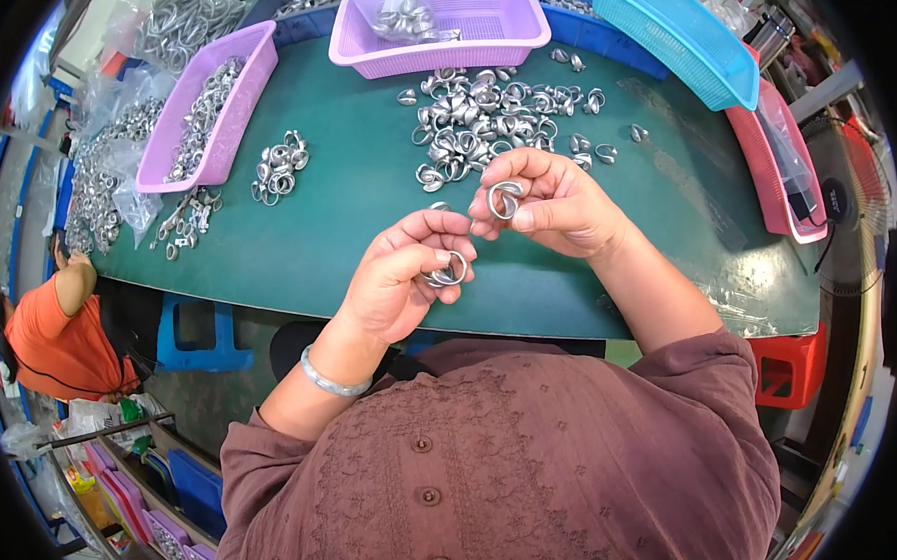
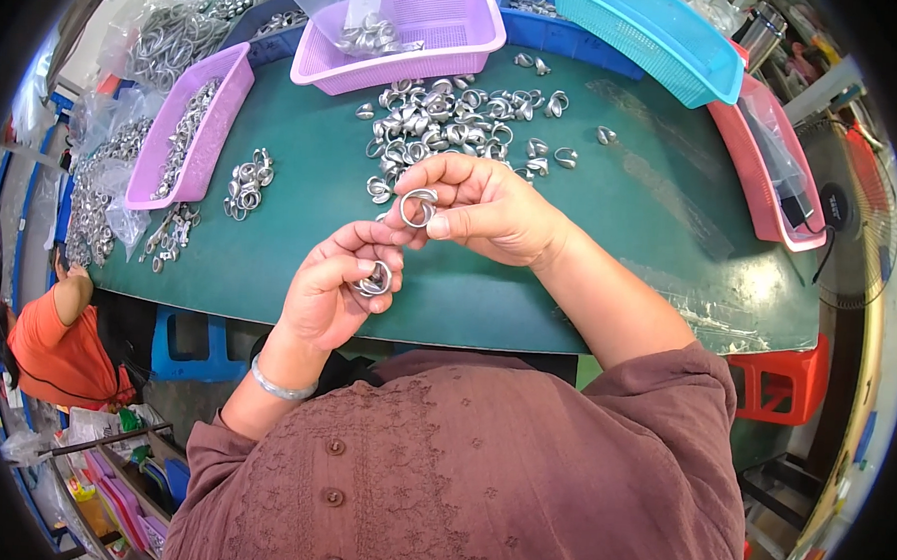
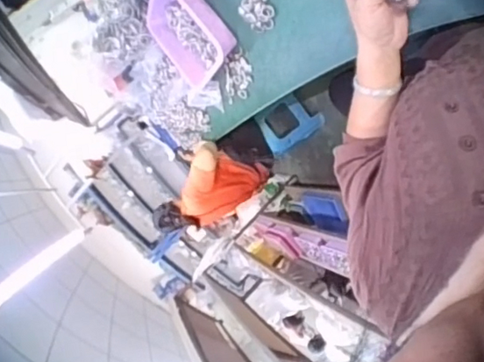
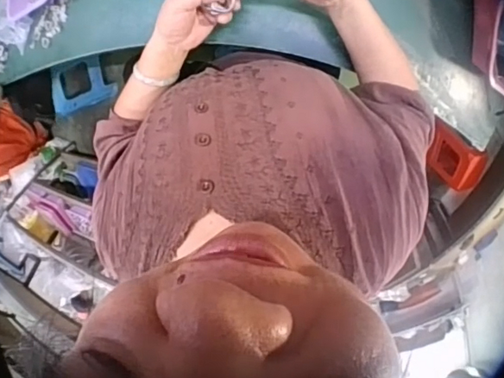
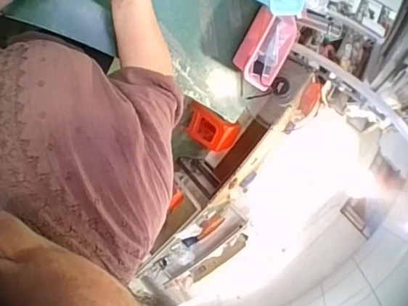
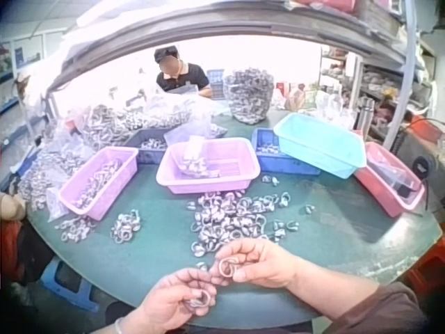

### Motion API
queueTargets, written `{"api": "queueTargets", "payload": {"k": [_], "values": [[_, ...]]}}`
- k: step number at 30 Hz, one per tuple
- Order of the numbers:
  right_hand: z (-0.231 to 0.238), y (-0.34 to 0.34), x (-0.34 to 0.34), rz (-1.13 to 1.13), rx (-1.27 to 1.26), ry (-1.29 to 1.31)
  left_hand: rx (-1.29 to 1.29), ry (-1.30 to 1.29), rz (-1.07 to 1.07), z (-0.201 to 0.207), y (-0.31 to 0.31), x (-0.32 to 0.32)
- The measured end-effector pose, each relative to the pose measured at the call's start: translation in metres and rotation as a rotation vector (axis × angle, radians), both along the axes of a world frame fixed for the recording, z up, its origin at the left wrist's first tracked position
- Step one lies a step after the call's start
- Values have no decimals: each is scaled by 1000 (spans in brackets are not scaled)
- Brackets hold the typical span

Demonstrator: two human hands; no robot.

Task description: The person places a phone into a tray and links metal rings together by hand at a workbench.

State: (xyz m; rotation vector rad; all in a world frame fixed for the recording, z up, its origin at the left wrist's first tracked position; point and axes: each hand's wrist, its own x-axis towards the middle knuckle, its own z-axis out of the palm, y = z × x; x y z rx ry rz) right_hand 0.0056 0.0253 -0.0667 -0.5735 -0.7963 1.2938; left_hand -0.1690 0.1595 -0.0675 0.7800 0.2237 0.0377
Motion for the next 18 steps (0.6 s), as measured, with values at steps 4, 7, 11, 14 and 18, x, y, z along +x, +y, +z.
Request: {"api": "queueTargets", "payload": {"k": [4, 7, 11, 14, 18], "values": [[-1, 1, 0, -14, 31, -10, -42, 47, -21, 2, -4, 2], [1, 0, -2, -84, -36, -149, -122, 66, -45, 4, -7, 3], [6, 2, -16, -223, -66, -492, -140, 94, -38, -8, -10, 0], [12, 6, -23, -518, 25, -1313, -46, 144, -33, -10, -9, 0], [10, 10, -28, -568, 158, -1469, 31, 236, 12, -7, -11, 2]]}}
